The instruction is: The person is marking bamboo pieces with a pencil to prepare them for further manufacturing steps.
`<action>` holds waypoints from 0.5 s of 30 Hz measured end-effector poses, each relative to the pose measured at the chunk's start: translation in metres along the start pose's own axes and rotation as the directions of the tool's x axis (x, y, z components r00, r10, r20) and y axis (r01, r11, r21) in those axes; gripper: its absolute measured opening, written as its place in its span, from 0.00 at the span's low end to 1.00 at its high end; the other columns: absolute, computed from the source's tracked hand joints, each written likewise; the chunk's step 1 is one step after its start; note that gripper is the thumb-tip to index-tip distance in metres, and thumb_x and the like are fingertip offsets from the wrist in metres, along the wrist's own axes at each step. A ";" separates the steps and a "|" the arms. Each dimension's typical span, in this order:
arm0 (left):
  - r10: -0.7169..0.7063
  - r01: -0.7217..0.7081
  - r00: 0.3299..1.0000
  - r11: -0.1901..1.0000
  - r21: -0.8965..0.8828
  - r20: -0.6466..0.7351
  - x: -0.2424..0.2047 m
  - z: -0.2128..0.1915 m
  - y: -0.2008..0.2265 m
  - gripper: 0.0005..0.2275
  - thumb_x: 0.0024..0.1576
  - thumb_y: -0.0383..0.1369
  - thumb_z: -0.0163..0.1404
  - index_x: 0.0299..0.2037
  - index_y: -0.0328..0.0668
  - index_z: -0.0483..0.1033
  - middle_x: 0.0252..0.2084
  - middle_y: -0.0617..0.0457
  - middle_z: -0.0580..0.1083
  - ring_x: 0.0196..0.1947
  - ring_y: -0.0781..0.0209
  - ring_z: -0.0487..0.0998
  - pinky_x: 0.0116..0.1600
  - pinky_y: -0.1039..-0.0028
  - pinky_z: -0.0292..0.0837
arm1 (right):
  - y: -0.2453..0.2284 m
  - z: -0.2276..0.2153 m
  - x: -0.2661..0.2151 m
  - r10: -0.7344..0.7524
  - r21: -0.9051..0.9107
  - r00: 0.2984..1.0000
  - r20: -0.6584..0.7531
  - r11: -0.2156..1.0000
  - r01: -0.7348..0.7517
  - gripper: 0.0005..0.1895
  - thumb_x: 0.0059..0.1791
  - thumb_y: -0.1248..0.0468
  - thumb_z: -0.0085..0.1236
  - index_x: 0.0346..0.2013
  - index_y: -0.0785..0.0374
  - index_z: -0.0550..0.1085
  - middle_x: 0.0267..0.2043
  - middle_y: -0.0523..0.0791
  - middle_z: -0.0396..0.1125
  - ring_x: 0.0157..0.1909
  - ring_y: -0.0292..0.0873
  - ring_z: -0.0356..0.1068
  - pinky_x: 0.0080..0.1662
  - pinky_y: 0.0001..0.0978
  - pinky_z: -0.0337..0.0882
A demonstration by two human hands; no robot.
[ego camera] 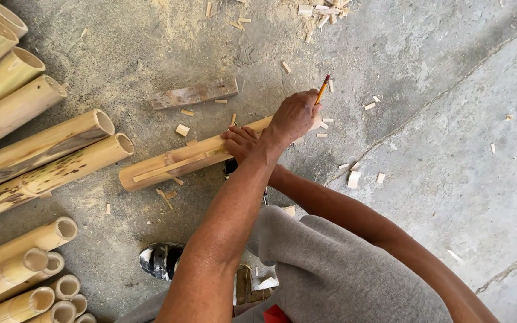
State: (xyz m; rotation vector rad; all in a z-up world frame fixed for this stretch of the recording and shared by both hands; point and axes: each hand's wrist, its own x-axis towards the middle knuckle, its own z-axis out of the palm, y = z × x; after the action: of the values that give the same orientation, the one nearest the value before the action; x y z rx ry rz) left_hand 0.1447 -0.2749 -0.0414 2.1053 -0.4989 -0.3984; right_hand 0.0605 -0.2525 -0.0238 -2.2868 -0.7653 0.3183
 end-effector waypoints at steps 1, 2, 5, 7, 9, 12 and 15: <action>0.001 -0.001 1.000 1.000 0.000 -0.001 0.003 0.001 -0.003 0.08 0.63 0.32 0.50 0.43 0.34 0.71 0.35 0.44 0.78 0.37 0.52 0.82 0.48 0.64 0.78 | 0.001 0.000 0.001 -0.001 -0.001 1.000 0.000 1.000 0.001 0.22 0.47 0.50 0.59 0.44 0.65 0.72 0.65 0.51 0.64 0.74 0.54 0.56 0.71 0.51 0.53; 0.028 -0.028 1.000 0.999 0.031 0.006 0.005 0.002 -0.006 0.08 0.64 0.33 0.50 0.42 0.34 0.71 0.34 0.45 0.77 0.36 0.53 0.81 0.47 0.65 0.78 | 0.001 0.000 0.002 -0.005 -0.010 1.000 0.003 1.000 0.005 0.23 0.47 0.49 0.59 0.44 0.65 0.72 0.65 0.51 0.64 0.74 0.54 0.56 0.71 0.52 0.53; 0.057 -0.058 0.998 0.997 0.056 0.007 0.010 -0.005 -0.001 0.08 0.64 0.33 0.50 0.41 0.35 0.71 0.33 0.46 0.77 0.33 0.56 0.80 0.43 0.67 0.79 | 0.004 0.004 0.000 -0.010 -0.032 1.000 0.004 0.999 0.011 0.24 0.47 0.48 0.58 0.45 0.65 0.72 0.65 0.52 0.64 0.74 0.54 0.56 0.70 0.52 0.53; 0.057 -0.057 0.998 0.997 0.053 -0.007 0.010 -0.008 0.002 0.08 0.65 0.33 0.49 0.41 0.36 0.71 0.33 0.46 0.76 0.31 0.57 0.80 0.41 0.68 0.79 | 0.005 0.007 0.000 -0.020 -0.045 1.000 0.001 0.999 0.020 0.25 0.47 0.48 0.58 0.46 0.65 0.72 0.65 0.52 0.64 0.74 0.54 0.56 0.70 0.52 0.53; 0.080 -0.082 0.995 0.996 -0.029 -0.058 0.008 -0.006 0.004 0.07 0.63 0.33 0.51 0.39 0.37 0.71 0.31 0.48 0.77 0.29 0.59 0.79 0.40 0.69 0.79 | 0.004 0.006 0.000 -0.010 -0.030 1.000 0.000 0.999 0.010 0.25 0.46 0.47 0.58 0.45 0.65 0.72 0.65 0.51 0.64 0.74 0.53 0.56 0.71 0.51 0.53; 0.025 -0.024 0.999 0.999 -0.024 0.047 0.005 0.003 0.000 0.07 0.64 0.33 0.50 0.39 0.38 0.71 0.30 0.49 0.76 0.28 0.59 0.79 0.40 0.69 0.79 | 0.004 0.009 0.001 0.007 -0.005 1.000 -0.001 1.000 -0.007 0.26 0.46 0.44 0.59 0.43 0.65 0.71 0.65 0.51 0.64 0.75 0.54 0.55 0.72 0.50 0.52; 0.095 -0.096 0.995 0.992 0.087 0.012 0.004 0.012 -0.006 0.08 0.63 0.34 0.51 0.39 0.37 0.71 0.29 0.48 0.76 0.29 0.59 0.79 0.41 0.68 0.79 | 0.000 0.004 0.001 0.023 0.001 1.000 0.014 1.000 -0.023 0.28 0.47 0.42 0.60 0.42 0.65 0.71 0.64 0.52 0.63 0.74 0.54 0.54 0.72 0.51 0.50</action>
State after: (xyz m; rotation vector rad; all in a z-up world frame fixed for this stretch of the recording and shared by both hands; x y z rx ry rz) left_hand 0.1439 -0.2819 -0.0532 2.1543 -0.6298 -0.3355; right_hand 0.0599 -0.2493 -0.0269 -2.2959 -0.7466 0.3453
